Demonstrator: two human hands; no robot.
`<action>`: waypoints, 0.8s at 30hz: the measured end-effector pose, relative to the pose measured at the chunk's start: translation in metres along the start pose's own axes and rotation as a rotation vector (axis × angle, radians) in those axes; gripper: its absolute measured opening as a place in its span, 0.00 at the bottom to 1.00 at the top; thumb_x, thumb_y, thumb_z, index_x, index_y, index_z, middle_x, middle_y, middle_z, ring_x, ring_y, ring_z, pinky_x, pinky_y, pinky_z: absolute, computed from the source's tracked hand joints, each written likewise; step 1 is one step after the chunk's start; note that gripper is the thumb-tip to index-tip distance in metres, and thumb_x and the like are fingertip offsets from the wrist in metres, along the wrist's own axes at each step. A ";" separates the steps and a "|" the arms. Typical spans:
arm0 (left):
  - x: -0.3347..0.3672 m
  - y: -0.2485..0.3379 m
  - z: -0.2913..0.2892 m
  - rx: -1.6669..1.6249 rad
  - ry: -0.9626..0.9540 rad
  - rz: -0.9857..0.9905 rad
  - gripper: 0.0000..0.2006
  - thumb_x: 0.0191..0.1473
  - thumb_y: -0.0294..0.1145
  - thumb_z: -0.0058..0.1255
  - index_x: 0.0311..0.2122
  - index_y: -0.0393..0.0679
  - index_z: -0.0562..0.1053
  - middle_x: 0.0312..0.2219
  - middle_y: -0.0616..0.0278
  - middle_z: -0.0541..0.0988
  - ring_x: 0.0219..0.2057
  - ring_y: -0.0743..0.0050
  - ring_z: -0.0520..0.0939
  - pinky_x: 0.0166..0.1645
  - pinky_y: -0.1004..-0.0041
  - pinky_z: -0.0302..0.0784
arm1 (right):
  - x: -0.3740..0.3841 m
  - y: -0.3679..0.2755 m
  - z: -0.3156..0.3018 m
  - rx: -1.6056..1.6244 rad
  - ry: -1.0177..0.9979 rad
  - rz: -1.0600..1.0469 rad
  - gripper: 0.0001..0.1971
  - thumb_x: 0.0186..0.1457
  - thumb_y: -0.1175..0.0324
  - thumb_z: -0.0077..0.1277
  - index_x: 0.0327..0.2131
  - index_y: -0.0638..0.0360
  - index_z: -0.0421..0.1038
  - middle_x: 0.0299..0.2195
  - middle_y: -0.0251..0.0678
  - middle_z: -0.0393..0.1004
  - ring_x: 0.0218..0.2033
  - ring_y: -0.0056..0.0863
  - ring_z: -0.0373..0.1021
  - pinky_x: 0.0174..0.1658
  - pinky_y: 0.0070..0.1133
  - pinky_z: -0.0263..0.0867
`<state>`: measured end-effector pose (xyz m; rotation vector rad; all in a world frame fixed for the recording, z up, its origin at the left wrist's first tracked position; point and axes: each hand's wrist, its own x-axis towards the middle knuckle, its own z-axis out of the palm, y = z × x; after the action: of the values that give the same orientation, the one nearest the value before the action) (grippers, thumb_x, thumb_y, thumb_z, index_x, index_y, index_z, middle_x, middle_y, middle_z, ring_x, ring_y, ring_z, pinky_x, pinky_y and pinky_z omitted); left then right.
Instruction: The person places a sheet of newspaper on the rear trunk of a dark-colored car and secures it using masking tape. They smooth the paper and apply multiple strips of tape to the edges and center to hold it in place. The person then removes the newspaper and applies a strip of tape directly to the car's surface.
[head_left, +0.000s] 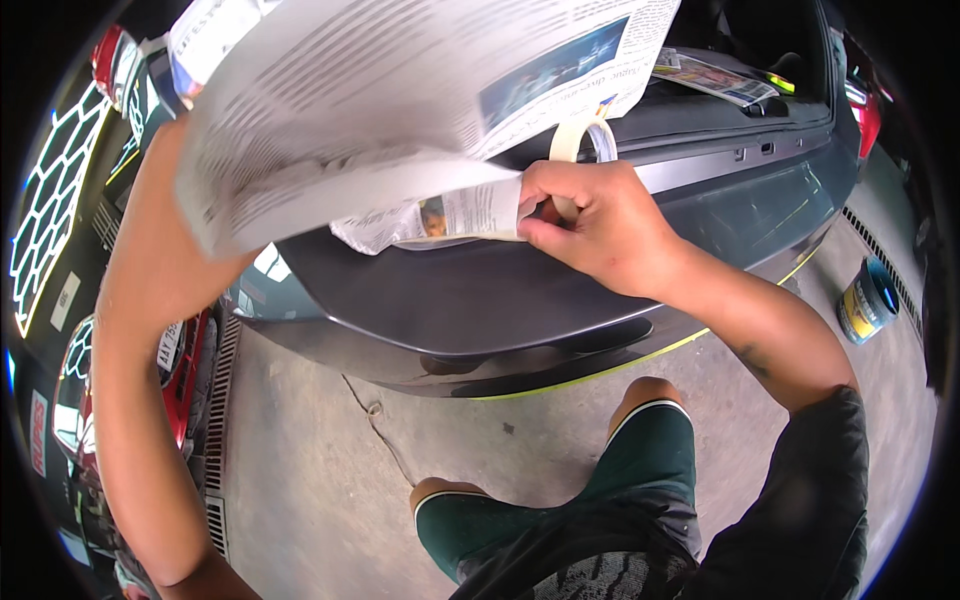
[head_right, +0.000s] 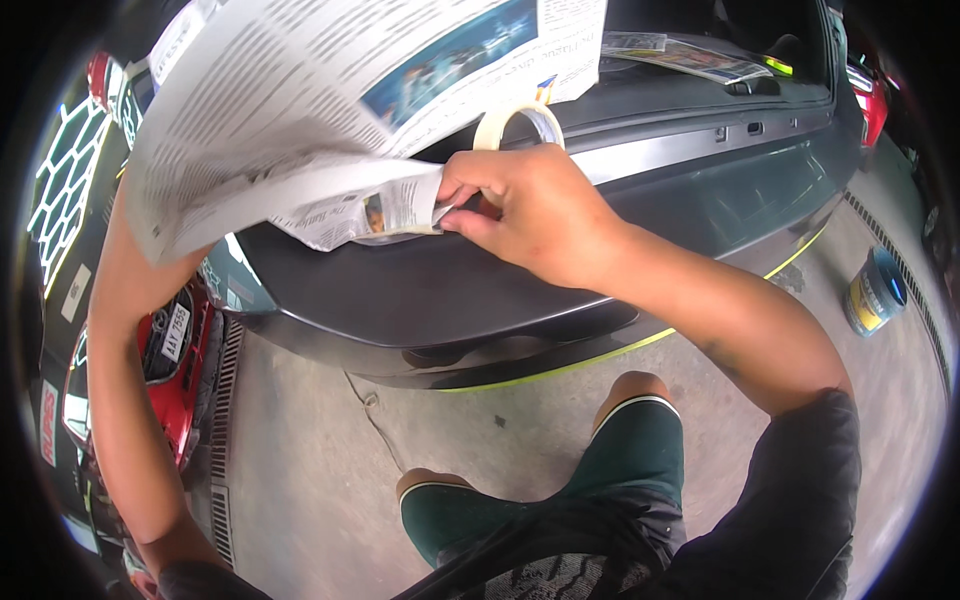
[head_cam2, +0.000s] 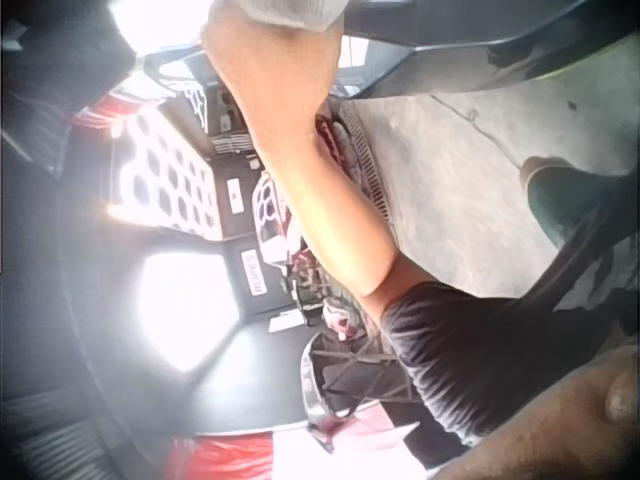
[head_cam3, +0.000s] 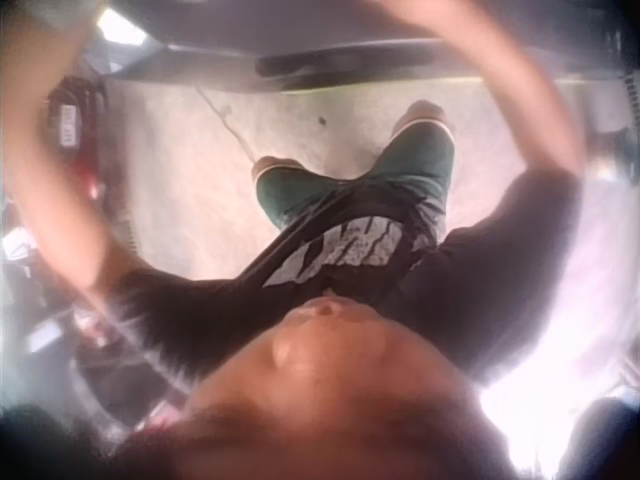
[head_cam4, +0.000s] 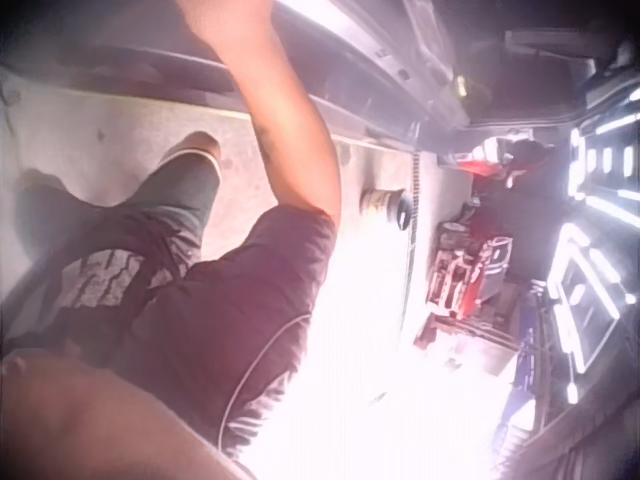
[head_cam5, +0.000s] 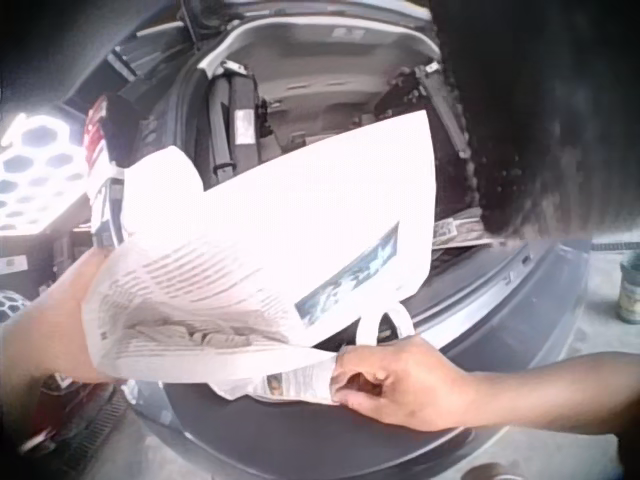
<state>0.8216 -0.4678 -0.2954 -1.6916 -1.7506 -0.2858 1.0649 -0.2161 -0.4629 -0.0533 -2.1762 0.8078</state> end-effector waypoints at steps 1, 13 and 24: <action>-0.004 -0.005 0.008 -0.047 -0.014 -0.048 0.34 0.49 0.32 0.74 0.61 0.36 0.76 0.58 0.45 0.82 0.57 0.43 0.83 0.65 0.58 0.76 | -0.002 0.000 0.000 0.018 0.039 0.025 0.08 0.60 0.78 0.66 0.42 0.59 0.79 0.26 0.36 0.80 0.29 0.23 0.77 0.34 0.24 0.72; -0.012 0.001 0.015 0.084 0.092 0.193 0.29 0.49 0.29 0.70 0.58 0.34 0.78 0.56 0.46 0.80 0.58 0.43 0.81 0.66 0.56 0.73 | 0.018 -0.001 0.007 0.018 0.075 -0.213 0.06 0.58 0.81 0.61 0.36 0.60 0.75 0.23 0.38 0.73 0.23 0.30 0.69 0.30 0.28 0.66; -0.068 0.019 0.015 0.325 0.182 0.109 0.13 0.53 0.27 0.67 0.43 0.35 0.81 0.34 0.52 0.87 0.33 0.52 0.85 0.41 0.64 0.79 | 0.057 0.004 -0.005 -0.174 -0.014 -0.631 0.08 0.53 0.80 0.61 0.36 0.56 0.77 0.26 0.42 0.78 0.30 0.50 0.77 0.34 0.39 0.71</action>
<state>0.8299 -0.5107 -0.3532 -1.4706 -1.4763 -0.0957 1.0286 -0.1941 -0.4249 0.5263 -2.0854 0.2579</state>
